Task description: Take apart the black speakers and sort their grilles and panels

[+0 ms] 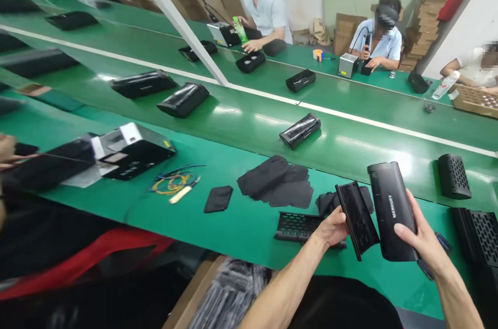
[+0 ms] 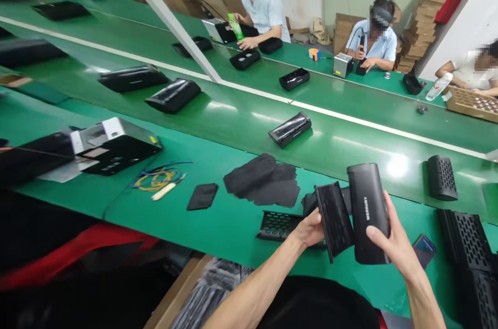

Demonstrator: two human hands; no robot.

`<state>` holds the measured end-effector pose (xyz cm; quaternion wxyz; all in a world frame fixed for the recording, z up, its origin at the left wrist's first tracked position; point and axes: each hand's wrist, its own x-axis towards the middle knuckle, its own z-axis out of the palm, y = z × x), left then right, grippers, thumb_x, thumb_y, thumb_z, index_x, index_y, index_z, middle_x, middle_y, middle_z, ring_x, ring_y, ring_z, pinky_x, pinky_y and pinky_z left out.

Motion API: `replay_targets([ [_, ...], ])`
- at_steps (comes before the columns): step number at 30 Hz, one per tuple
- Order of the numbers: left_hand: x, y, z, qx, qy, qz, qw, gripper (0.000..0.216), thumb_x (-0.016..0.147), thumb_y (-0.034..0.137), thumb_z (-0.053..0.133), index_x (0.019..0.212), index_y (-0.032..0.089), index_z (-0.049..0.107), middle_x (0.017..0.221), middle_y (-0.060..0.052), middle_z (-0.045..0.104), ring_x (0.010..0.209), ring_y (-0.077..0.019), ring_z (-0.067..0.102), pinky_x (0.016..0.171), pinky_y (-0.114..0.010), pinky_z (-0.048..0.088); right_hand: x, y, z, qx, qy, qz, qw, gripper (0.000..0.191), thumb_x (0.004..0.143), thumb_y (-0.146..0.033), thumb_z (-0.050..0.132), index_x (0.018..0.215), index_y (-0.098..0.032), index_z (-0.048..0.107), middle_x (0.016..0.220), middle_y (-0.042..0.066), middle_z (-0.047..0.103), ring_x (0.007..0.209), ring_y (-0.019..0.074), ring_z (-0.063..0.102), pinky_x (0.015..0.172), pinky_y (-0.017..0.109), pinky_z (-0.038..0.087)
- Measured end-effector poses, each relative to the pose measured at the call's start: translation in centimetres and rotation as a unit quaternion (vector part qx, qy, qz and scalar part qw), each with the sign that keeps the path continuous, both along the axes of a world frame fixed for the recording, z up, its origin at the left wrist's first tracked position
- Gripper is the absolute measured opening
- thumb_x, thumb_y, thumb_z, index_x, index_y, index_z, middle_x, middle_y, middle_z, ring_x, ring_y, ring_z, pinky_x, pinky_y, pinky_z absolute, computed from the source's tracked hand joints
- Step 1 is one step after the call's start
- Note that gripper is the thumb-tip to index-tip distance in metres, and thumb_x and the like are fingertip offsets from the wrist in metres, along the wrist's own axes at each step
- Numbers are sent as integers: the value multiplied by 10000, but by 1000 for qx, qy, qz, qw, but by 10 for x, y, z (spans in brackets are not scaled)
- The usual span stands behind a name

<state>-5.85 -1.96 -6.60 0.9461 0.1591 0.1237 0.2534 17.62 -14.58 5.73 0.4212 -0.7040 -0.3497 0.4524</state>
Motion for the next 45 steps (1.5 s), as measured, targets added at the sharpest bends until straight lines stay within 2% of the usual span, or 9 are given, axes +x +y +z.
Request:
replay_targets([
  [5, 13, -5, 15, 46, -5, -2, 999, 605, 719, 380, 960, 1241, 168, 740, 1143, -124, 799, 965, -275, 762, 855, -344, 545, -28, 5, 26, -17, -153, 58, 986, 1071, 828, -663, 778, 1723, -361, 272, 1663, 105, 488, 1441, 418, 556, 1113, 585, 525],
  [11, 17, -4, 19, 82, -12, 11, 996, 752, 688, 399, 984, 1361, 233, 694, 1267, -124, 756, 1037, -283, 740, 843, -338, 539, -42, 5, 20, -18, -249, 115, 961, 1007, 866, -616, 745, 1721, -413, 254, 1579, 102, 553, 1358, 416, 623, 1063, 563, 554],
  [22, 34, -7, 28, 63, -20, 39, 997, 824, 688, 453, 987, 1402, 240, 635, 1293, -141, 746, 1128, -330, 727, 910, -389, 545, -29, 16, 18, -31, -135, 158, 978, 1102, 888, -664, 729, 1750, -294, 151, 1661, 144, 480, 1435, 399, 566, 1144, 563, 498],
  [28, 46, -17, 45, 47, 49, 136, 988, 777, 683, 410, 972, 1361, 240, 632, 1248, -103, 753, 1081, -309, 719, 859, -375, 561, -47, -17, -19, 59, -172, -8, 983, 1196, 820, -649, 802, 1726, -300, 105, 1776, 167, 205, 1581, 429, 347, 1145, 573, 490],
  [31, 51, -21, 43, 32, 94, 170, 980, 704, 677, 406, 974, 1274, 230, 646, 1221, -85, 749, 1056, -279, 709, 861, -362, 564, -64, -24, -39, 85, -209, -92, 970, 1153, 820, -621, 797, 1696, -268, 135, 1703, 205, 324, 1538, 418, 399, 1173, 586, 452],
  [36, 21, 14, 42, 90, 181, 78, 976, 806, 678, 531, 955, 1352, 251, 613, 1302, -116, 700, 1040, -284, 694, 884, -415, 571, -48, -33, -39, 92, -161, -108, 977, 872, 763, -672, 811, 1468, -245, 526, 1405, 153, 629, 1212, 369, 651, 1018, 492, 566],
  [38, 0, 41, 50, 189, 213, 74, 956, 984, 628, 475, 989, 1490, 295, 549, 1474, -123, 604, 1174, -304, 654, 999, -439, 533, -36, -45, -35, 79, -107, -85, 987, 852, 750, -668, 832, 1440, -249, 559, 1377, 143, 649, 1147, 350, 672, 952, 444, 587],
  [41, -24, 66, 63, 340, 204, -34, 917, 1097, 559, 374, 1014, 1545, 270, 544, 1528, -126, 555, 1307, -360, 578, 1140, -463, 420, -28, -62, -33, 45, -49, -41, 997, 855, 730, -683, 845, 1417, -248, 581, 1357, 132, 659, 1135, 341, 673, 948, 423, 579],
  [45, -37, 52, 66, 368, 214, -90, 900, 973, 630, 430, 951, 1505, 234, 573, 1347, -95, 633, 1201, -344, 599, 1064, -418, 450, -41, -80, -33, 16, -41, -30, 999, 979, 671, -700, 879, 1471, -264, 522, 1450, 138, 605, 1249, 362, 628, 1029, 450, 544],
])
